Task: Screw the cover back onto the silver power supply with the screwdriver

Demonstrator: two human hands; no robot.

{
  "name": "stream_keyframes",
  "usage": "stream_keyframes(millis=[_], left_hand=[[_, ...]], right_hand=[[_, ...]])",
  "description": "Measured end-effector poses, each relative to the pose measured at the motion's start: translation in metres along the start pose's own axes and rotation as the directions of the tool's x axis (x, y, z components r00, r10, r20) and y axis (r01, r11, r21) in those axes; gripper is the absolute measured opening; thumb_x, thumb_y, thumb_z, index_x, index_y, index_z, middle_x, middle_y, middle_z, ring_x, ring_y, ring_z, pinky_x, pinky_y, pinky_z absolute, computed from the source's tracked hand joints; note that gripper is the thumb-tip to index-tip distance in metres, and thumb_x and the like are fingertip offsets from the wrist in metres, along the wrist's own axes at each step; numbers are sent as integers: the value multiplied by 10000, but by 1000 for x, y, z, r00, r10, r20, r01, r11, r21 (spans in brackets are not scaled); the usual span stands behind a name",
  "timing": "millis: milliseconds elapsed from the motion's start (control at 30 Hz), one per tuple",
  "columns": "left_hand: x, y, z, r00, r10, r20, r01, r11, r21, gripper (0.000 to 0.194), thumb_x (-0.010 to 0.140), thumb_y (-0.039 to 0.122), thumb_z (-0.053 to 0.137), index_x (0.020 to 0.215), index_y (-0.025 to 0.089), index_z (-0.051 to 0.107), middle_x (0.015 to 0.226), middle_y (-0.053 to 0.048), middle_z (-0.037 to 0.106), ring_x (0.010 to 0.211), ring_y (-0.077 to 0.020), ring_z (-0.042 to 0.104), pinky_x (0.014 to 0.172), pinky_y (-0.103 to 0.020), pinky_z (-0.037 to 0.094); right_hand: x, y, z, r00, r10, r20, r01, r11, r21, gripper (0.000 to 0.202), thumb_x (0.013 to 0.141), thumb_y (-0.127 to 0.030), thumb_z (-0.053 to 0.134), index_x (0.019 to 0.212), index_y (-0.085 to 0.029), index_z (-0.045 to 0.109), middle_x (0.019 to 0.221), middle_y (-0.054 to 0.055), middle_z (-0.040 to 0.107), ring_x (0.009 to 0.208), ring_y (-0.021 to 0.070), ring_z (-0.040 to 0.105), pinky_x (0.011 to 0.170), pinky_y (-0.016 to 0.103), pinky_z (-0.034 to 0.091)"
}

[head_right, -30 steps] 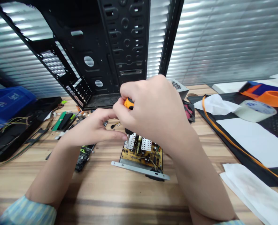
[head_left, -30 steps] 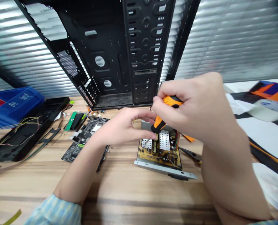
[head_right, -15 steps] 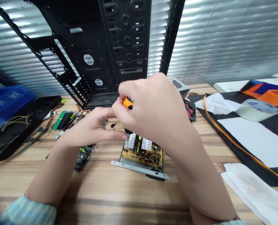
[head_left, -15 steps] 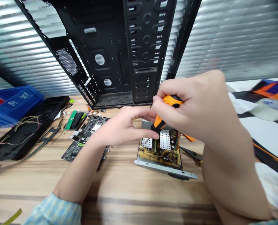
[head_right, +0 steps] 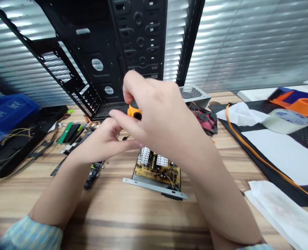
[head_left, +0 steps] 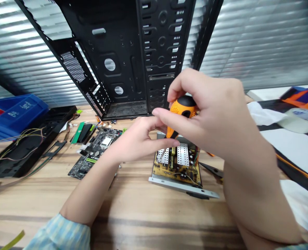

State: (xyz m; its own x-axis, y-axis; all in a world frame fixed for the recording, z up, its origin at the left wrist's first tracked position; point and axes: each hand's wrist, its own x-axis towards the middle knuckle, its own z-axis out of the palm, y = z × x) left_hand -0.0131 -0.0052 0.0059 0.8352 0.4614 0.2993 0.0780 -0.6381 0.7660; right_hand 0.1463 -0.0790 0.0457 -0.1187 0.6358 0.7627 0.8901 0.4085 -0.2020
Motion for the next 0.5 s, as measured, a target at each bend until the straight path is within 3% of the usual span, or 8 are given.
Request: stream_keyframes(millis=[500], left_hand=[[-1, -1, 1, 1000, -10, -5, 10, 1000, 17, 252, 837, 408, 701, 950, 184, 680, 913, -31, 725, 886, -197, 665, 804, -315, 561]], right_hand=[[0, -3, 2, 998, -32, -47, 30, 998, -53, 278, 824, -364, 701, 697, -225, 496, 594, -32, 543, 552, 134, 507, 565, 293, 353]])
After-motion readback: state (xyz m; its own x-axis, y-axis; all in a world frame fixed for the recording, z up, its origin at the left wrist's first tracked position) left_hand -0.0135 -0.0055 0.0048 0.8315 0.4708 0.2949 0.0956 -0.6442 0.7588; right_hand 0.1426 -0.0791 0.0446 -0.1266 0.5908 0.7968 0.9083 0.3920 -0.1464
